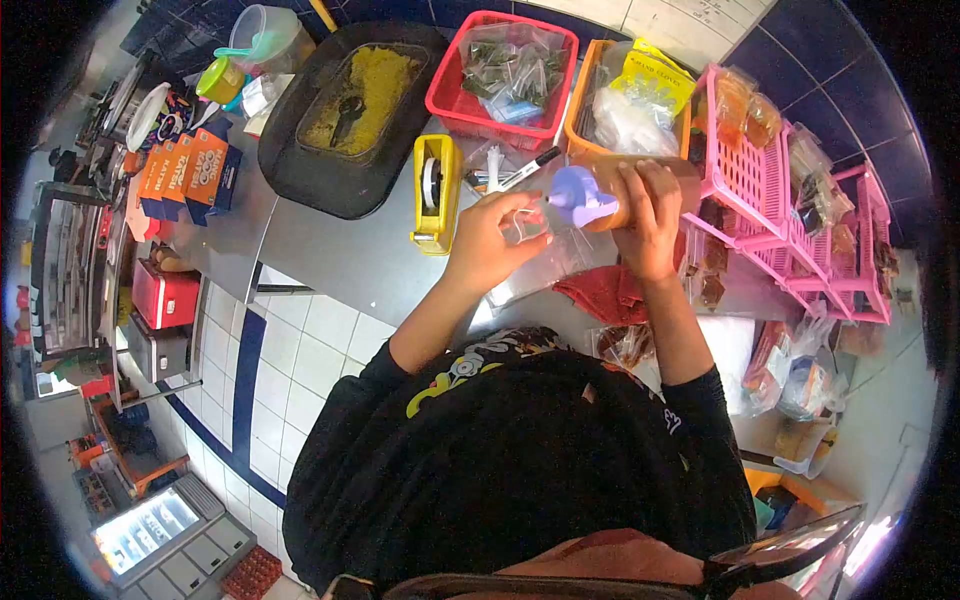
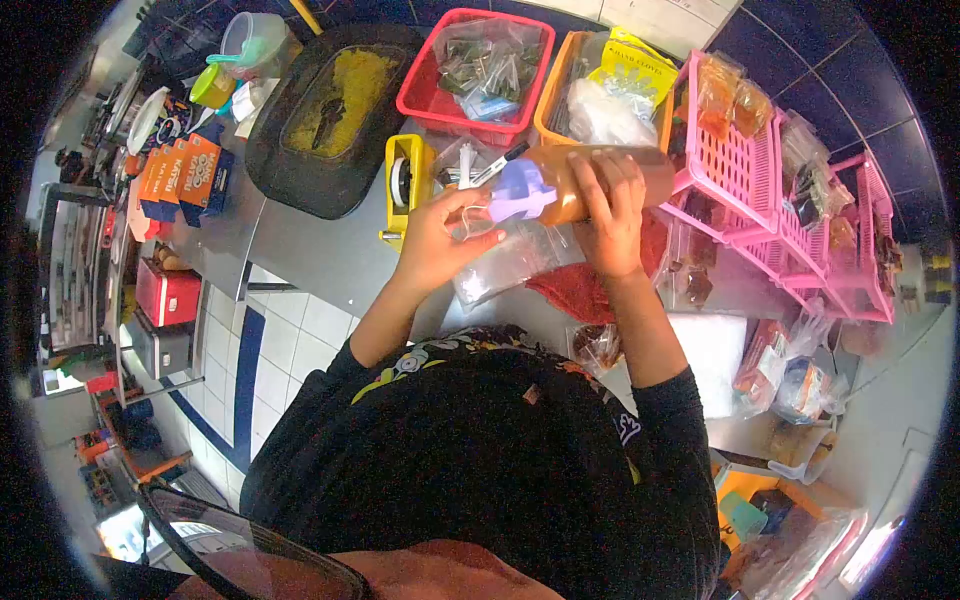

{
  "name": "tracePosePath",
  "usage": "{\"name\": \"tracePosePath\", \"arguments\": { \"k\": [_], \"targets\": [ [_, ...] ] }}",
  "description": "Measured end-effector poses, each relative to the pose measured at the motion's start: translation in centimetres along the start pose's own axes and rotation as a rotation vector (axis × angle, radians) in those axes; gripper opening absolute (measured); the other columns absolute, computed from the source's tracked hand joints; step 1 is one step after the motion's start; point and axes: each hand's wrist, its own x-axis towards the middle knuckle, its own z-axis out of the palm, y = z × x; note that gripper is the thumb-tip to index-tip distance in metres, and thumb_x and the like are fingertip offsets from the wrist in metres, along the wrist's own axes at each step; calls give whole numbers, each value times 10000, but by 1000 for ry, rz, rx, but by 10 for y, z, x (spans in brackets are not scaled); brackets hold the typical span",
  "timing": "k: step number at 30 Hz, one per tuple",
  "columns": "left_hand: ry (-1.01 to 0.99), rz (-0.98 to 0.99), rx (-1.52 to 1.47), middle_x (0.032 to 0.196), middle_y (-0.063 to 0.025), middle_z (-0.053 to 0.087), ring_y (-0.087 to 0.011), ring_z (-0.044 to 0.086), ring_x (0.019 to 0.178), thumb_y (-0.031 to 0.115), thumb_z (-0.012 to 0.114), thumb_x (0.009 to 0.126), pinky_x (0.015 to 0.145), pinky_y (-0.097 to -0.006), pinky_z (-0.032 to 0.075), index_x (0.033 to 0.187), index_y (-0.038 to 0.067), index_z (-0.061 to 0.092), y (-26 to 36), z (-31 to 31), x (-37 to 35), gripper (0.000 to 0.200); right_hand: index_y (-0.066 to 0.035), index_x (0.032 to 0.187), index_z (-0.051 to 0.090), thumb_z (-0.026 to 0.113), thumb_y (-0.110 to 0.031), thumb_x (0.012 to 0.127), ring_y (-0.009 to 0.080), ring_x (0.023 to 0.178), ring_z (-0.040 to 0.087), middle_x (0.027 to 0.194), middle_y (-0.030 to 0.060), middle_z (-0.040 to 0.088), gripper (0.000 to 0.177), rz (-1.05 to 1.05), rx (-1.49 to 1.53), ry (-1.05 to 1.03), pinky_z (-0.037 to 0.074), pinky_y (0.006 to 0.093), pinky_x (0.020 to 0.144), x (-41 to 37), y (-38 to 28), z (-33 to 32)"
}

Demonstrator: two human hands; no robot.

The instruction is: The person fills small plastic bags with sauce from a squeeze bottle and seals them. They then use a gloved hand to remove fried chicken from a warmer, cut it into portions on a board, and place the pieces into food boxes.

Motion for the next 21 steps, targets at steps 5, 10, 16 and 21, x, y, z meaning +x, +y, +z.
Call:
{"name": "tracePosePath", "arguments": {
  "k": [5, 10, 16, 21],
  "targets": [
    [-176, -67, 55, 1087, -103, 618, -165, 638, 939, 45, 771, 712, 855, -293, 502, 1163, -29, 582, 25, -8, -3, 494, -223, 1228, 578, 564, -127, 764, 264, 1175, 482, 1199, 70, 506, 473, -243, -230, -157, 374, 475, 1036, 9, -2, -34],
    [-145, 12, 76, 960, -147, 671, -214, 667, 834, 151, 787, 649, 762, -313, 514, 1082, 0, 642, 22, 0, -9, 482, -271, 1229, 568, 559, -148, 767, 243, 1176, 489, 1195, 52, 502, 477, -434, -345, -150, 401, 445, 1030, 27, -7, -64],
    [-209, -30, 152, 913, -144, 682, -218, 670, 812, 153, 785, 638, 737, -307, 511, 1041, 27, 672, 29, 3, -12, 437, -278, 1219, 553, 570, -155, 759, 236, 1162, 512, 1159, 32, 533, 476, -577, -437, -170, 414, 419, 1026, 41, -18, -85],
    [-263, -53, 182, 885, -67, 682, -88, 608, 760, 62, 766, 692, 723, -247, 498, 1043, -21, 650, 39, 2, -15, 378, -272, 1210, 555, 567, -162, 752, 239, 1141, 532, 1151, 35, 541, 471, -608, -434, -166, 421, 408, 1018, 45, -20, -90]
  ]
}}
